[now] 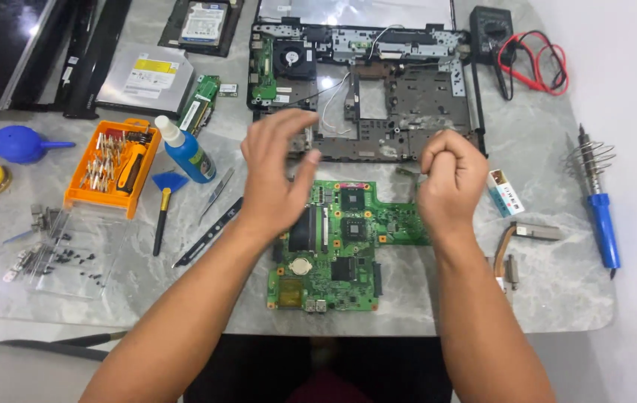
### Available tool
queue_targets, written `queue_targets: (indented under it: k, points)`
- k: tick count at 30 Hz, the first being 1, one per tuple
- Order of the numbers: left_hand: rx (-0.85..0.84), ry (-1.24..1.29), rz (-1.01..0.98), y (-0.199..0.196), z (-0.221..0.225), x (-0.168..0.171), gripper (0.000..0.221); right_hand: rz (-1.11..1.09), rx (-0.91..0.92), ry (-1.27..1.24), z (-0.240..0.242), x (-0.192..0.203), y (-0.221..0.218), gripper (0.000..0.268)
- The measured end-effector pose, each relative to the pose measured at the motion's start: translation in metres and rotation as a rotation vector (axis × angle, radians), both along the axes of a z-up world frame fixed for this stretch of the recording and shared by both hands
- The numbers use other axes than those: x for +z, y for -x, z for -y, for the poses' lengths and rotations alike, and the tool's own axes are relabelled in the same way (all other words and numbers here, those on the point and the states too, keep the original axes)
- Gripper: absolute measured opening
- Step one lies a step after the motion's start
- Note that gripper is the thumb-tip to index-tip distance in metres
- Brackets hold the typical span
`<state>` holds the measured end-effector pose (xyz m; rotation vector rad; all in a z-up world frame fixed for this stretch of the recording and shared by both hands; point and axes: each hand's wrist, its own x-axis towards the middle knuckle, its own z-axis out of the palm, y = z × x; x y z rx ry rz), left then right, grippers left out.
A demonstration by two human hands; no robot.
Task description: Repairing a laptop by inspecting and installing a CPU onto a motherboard and using a screwdriver to secure parts
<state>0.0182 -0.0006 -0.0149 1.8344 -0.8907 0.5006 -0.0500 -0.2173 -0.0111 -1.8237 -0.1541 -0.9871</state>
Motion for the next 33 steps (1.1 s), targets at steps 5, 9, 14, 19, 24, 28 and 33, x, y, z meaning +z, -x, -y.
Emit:
queue_targets:
  k: [5,9,14,19,24,28,33]
  points:
    - [-0.031,0.302,0.007,0.006,-0.006,0.005,0.021,0.023,0.011,-0.023,-0.009,0.002,0.0,0.03]
    - [0.003,0.305,-0.048,0.005,-0.012,0.006,0.036,0.113,-0.005,-0.105,-0.015,0.003,0.003,0.029]
    - [-0.157,0.297,-0.28,0.034,0.022,0.035,0.06,0.079,0.037,-0.101,-0.05,0.032,0.018,0.018]
    - [-0.452,0.511,-0.836,0.071,0.062,0.082,0.085,0.088,0.208,0.193,-0.067,0.031,0.011,0.07]
    - [-0.82,0.681,-1.019,0.099,0.069,0.117,0.112,-0.026,0.19,0.161,-0.022,0.04,-0.012,0.047]
    - [-0.73,0.673,-0.845,0.078,0.074,0.11,0.1,-0.363,0.199,-0.525,-0.042,0.09,0.0,0.064]
    - [-0.682,0.733,-1.042,0.069,0.068,0.128,0.106,-0.297,0.401,-0.06,-0.074,0.081,0.0,0.053]
